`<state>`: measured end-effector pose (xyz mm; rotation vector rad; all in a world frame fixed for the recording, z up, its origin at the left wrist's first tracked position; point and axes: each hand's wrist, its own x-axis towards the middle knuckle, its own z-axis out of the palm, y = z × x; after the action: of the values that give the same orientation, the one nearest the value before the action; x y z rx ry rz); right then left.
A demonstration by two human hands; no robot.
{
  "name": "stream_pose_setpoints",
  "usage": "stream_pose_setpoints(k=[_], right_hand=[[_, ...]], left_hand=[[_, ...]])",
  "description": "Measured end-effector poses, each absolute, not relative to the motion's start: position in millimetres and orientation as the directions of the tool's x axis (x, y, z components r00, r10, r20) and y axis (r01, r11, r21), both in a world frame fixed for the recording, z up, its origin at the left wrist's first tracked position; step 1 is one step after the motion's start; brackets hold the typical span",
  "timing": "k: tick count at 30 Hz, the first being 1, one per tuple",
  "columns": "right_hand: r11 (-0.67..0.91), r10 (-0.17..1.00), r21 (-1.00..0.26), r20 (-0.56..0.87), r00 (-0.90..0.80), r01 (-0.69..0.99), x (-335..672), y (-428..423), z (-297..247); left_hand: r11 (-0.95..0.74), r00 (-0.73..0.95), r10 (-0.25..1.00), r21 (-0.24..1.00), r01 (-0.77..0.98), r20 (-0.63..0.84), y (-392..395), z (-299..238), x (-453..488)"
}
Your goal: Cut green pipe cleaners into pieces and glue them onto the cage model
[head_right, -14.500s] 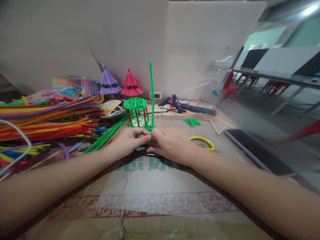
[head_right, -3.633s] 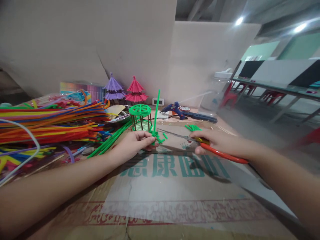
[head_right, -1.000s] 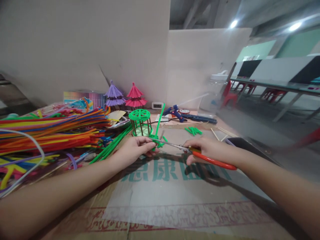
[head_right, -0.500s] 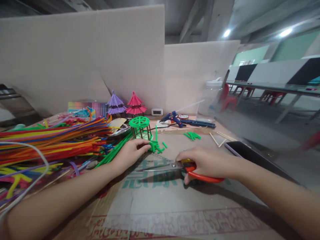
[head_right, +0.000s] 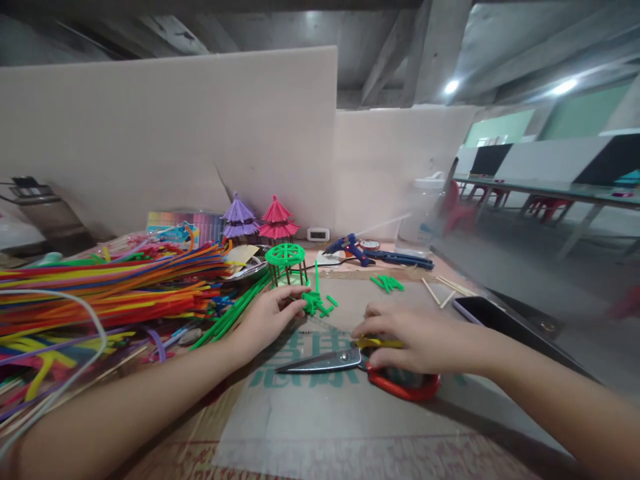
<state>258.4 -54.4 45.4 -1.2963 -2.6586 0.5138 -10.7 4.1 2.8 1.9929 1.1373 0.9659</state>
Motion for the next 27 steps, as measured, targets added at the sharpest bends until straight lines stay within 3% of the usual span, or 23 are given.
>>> stream_pose_setpoints(k=[3, 6, 9, 16, 21, 27], right_hand=[[0.474, 0.865, -0.37, 0.026, -0.501, 0.799, 243, -38, 44], [0.42, 0.905, -0.295, 0.072, -0.418, 0.858, 220, -9, 43], [0.371, 0.928, -0.186, 0.031, -0.372, 0.91, 198, 26, 45], [0.283, 0.95, -0.143, -0.092, -0.298, 0.948, 164, 78, 37], [0.279, 0.95, -0.184, -0.093, -0.299, 0.942, 163, 85, 30], [0.35, 0.937, -0.345, 0.134, -0.324, 0.871, 180, 59, 32]], left_hand=[[-0.396, 0.364, 0.897, 0.824, 0.405, 0.252, 3, 4, -10], [-0.383, 0.374, 0.899, 0.825, 0.416, 0.229, 2, 6, -9], [-0.398, 0.392, 0.89, 0.814, 0.423, 0.231, 0, 7, -10], [-0.445, 0.412, 0.868, 0.803, 0.395, 0.278, 0, 4, -11], [-0.447, 0.422, 0.863, 0.811, 0.377, 0.279, 1, 2, -11], [-0.408, 0.396, 0.879, 0.85, 0.332, 0.267, 2, 2, -11]])
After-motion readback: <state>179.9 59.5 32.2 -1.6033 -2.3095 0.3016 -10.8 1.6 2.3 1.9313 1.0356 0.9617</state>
